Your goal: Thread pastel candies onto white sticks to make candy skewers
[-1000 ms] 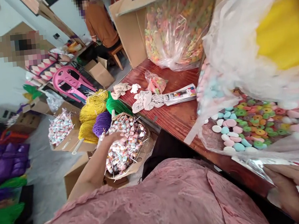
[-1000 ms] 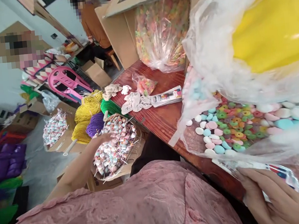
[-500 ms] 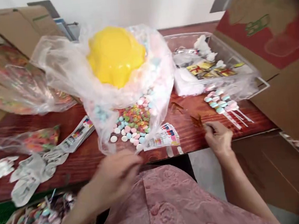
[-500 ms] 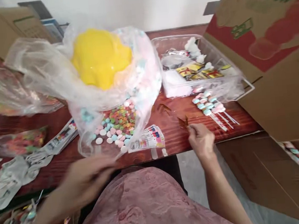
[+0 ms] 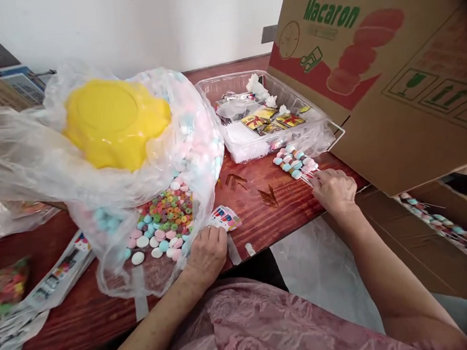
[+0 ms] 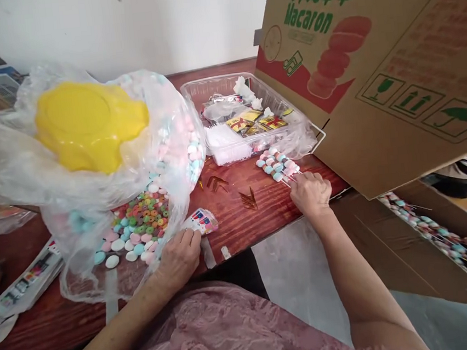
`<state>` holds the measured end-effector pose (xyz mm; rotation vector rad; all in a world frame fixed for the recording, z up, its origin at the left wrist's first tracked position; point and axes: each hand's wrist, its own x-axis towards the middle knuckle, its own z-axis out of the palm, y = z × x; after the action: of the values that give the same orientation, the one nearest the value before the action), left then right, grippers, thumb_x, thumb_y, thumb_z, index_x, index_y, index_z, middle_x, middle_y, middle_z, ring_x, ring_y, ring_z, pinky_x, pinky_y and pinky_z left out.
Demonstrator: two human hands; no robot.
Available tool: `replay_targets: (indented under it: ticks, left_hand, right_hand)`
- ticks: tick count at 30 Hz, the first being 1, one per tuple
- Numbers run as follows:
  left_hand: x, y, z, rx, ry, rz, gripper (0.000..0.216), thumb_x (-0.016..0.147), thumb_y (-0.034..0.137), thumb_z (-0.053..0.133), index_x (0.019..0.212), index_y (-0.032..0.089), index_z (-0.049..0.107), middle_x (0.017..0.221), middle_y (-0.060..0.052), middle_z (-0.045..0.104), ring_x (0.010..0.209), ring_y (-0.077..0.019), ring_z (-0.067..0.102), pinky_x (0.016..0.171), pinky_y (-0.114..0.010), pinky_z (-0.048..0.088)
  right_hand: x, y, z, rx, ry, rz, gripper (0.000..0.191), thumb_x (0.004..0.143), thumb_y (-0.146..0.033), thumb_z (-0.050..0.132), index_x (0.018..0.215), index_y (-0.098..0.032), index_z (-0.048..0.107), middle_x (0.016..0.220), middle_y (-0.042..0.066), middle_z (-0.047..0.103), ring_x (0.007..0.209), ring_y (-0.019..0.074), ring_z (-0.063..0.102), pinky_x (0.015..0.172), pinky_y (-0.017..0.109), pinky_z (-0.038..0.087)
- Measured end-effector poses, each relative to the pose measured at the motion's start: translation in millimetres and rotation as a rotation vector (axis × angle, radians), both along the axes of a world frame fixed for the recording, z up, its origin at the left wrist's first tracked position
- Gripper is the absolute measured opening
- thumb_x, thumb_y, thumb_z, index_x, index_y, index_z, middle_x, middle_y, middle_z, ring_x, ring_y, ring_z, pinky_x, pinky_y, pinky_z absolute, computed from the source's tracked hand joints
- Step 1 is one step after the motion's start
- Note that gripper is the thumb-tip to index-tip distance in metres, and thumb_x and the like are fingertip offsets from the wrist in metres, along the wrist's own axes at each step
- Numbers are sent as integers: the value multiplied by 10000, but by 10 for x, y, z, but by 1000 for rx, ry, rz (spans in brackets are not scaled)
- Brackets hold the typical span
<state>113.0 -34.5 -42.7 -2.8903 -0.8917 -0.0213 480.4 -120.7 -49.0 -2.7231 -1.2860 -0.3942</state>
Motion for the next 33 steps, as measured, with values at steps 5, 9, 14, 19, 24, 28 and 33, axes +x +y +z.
replay_targets:
  ticks: [5,9,14,19,24,28,33]
  left_hand:
    - [-59,30,-178,99,-189,-43,201,897,76,473,903,150,659,836,-84,643,814,-243,568,696,-356,448]
    - [-130,15,-256,143,-289,-118,177,876,84,520,770,171,631,775,-64,620,794,-234,536,675,-356,415]
    - [-116,-74,-125,8,-199,-18,165,889,100,511,823,171,645,826,-70,643,813,-232,548,659,-349,401]
    - [-41,-61,6,-129,-86,111,172,861,89,519,872,151,678,936,-104,668,907,-266,581,680,-360,424]
    - [-47,2,-23,-189,-221,156,178,893,127,527,797,144,676,907,-96,674,887,-237,599,715,-344,446]
    - [-117,40,-88,-236,-356,121,185,903,167,571,755,153,681,862,-77,673,843,-209,599,738,-327,458]
    - [-244,56,-103,-293,-427,14,209,939,151,528,836,155,710,876,-73,678,854,-189,608,791,-317,484]
  right_hand:
    - [-83,343,15,-67,121,-74,342,942,-279,423,977,-101,712,949,204,687,855,268,627,708,348,380]
    - [-81,302,92,38,125,-81,357,933,-231,362,1010,-87,680,1028,233,681,948,305,625,756,383,421]
    - [-229,-133,263,390,291,224,264,875,-311,455,887,-143,659,903,152,693,859,254,635,816,366,475]
    - [-481,-489,502,402,720,492,197,880,-419,609,849,-230,656,756,8,613,708,163,547,686,295,437]
    - [-545,-488,477,450,983,466,260,874,-445,639,792,-199,645,700,-10,540,684,133,468,656,268,395]
    - [-578,-483,289,403,1064,494,261,890,-442,619,788,-203,635,689,-22,524,670,126,471,648,257,397]
    - [-632,-456,420,223,855,592,249,945,-400,530,812,-206,612,716,-15,561,669,137,499,635,256,404]
